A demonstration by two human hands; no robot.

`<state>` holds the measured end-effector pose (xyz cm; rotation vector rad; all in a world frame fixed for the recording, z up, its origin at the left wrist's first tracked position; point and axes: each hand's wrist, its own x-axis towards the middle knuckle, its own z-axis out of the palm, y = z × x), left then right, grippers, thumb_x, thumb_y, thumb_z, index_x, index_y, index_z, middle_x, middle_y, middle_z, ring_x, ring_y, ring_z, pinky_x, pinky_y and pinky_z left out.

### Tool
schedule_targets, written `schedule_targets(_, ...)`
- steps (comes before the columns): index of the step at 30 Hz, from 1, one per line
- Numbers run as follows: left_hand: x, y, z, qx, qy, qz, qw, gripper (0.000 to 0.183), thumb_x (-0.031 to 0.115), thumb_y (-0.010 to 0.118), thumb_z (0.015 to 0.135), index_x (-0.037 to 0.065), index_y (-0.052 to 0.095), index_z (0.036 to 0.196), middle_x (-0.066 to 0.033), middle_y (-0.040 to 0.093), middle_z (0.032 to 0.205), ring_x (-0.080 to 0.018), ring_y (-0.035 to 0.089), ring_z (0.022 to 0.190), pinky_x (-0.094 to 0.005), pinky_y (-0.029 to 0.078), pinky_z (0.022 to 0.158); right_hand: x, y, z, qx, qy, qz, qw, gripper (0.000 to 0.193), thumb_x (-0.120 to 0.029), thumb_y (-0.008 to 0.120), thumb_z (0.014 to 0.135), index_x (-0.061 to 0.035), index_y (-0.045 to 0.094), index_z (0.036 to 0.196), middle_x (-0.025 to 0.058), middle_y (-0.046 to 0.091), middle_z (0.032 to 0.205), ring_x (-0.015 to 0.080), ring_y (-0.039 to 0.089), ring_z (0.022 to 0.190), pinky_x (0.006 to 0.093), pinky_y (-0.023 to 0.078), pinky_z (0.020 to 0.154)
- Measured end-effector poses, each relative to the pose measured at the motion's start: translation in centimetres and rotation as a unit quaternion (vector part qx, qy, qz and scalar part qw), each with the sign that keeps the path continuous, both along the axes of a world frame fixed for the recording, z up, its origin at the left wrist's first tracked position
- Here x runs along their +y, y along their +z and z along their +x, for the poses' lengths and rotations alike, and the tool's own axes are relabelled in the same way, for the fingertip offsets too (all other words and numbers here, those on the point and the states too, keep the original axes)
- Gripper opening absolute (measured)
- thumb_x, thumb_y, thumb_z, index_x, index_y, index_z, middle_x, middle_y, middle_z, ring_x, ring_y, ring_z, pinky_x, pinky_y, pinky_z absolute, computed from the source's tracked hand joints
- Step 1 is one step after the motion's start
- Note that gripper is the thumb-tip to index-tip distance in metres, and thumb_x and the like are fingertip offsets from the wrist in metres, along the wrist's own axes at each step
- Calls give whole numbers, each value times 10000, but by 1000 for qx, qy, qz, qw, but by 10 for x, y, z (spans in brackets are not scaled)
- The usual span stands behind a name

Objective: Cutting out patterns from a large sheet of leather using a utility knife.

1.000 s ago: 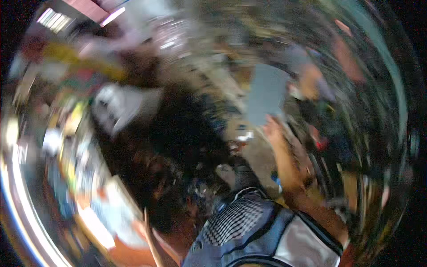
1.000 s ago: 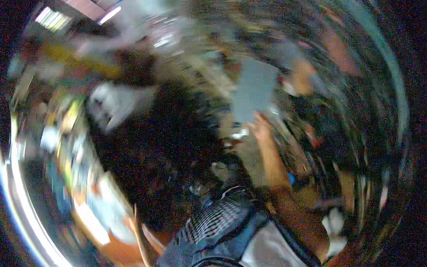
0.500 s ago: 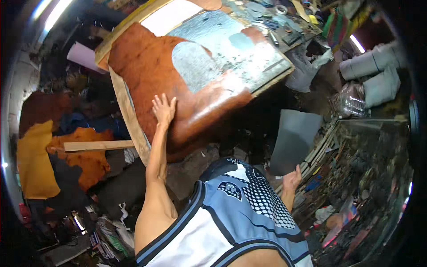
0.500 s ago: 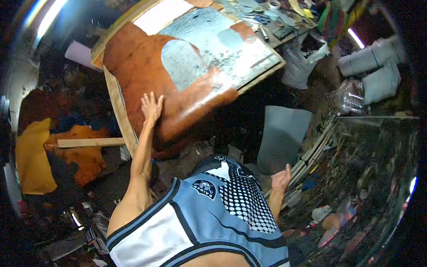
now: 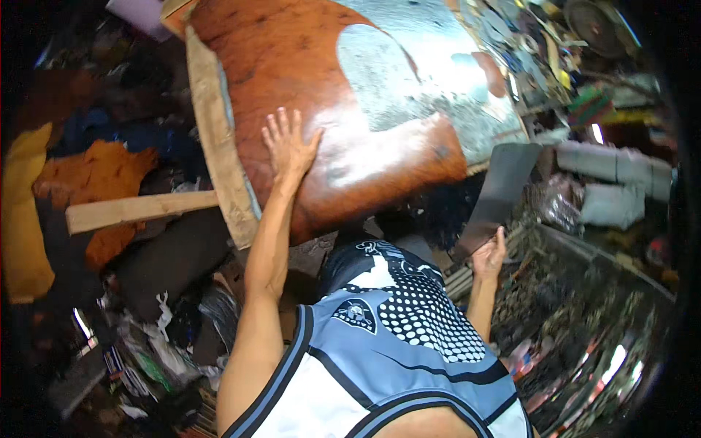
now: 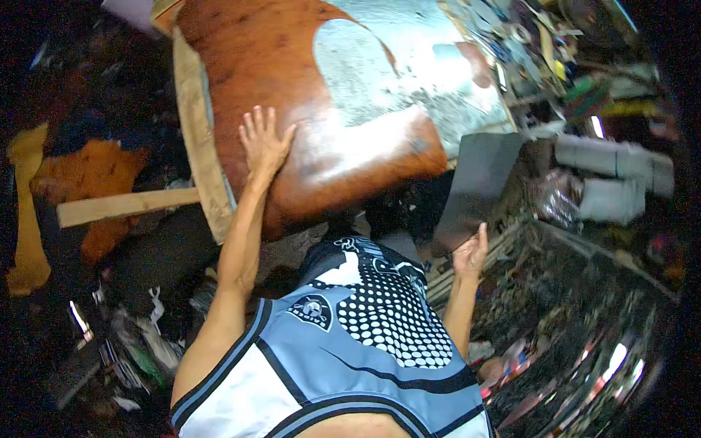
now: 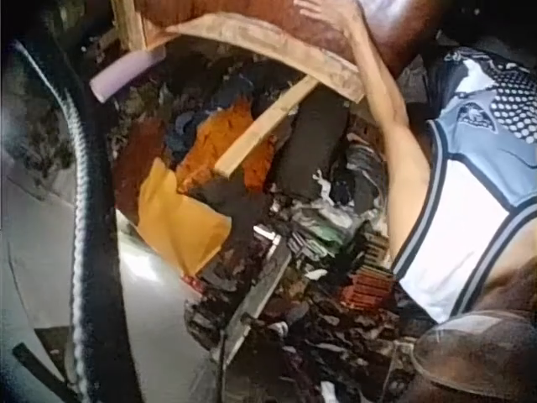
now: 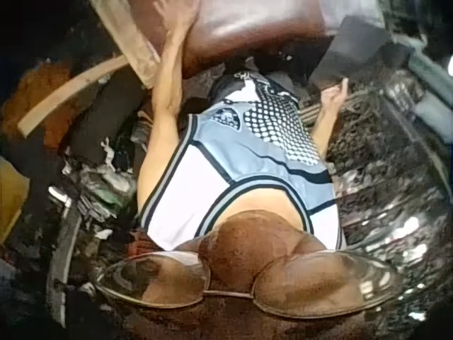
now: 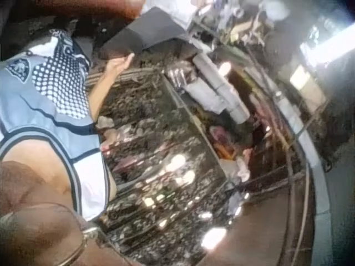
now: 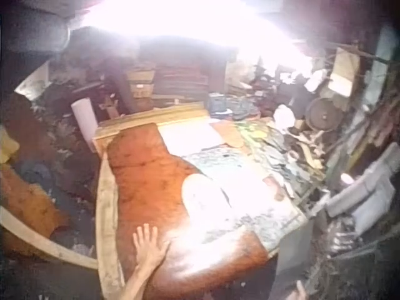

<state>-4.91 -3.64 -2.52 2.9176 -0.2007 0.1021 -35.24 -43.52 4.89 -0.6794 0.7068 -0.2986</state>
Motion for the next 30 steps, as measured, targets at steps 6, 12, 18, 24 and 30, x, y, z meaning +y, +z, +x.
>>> schedule_targets(6,31,41,-24,-20,7,-51,998,752,580,514,914,69,413,1456,-221,231,1568,-422,148,1458,-550,93,1175,20,41,95,-27,83,-77,993,344,-245,505,1017,1,542,1254,112,614,1230,229,601,1098,386,490,953)
schedule_targets(12,43,50,-11,-19,40,-48,998,699,515,566,915,79,430,1444,-193,253,1566,-385,175,1458,-527,116,1180,17,15,199,1,96,-155,983,325,-116,490,1009,29,483,1299,115,570,1256,196,548,1159,337,440,1010)
schedule_targets(18,38,42,-19,-50,104,-22,993,658,493,600,896,95,485,1407,-200,307,1538,-418,248,1422,-543,186,1158,-44,26,312,3,105,-320,942,423,17,420,947,35,427,1370,154,519,1329,233,508,1212,347,397,1041)
schedule_targets(24,33,40,-27,-36,288,22,957,703,531,548,918,76,430,1441,-252,284,1531,-461,216,1419,-568,167,1152,-108,2,345,51,131,-356,924,482,42,422,897,46,433,1379,177,492,1372,269,505,1231,364,395,1045)
schedule_targets(30,53,32,-10,-27,389,24,921,793,614,493,912,66,373,1472,-317,241,1523,-474,199,1421,-573,148,1150,-127,-27,341,120,165,-421,884,452,-44,479,929,65,469,1367,199,537,1344,283,541,1202,360,396,1043)
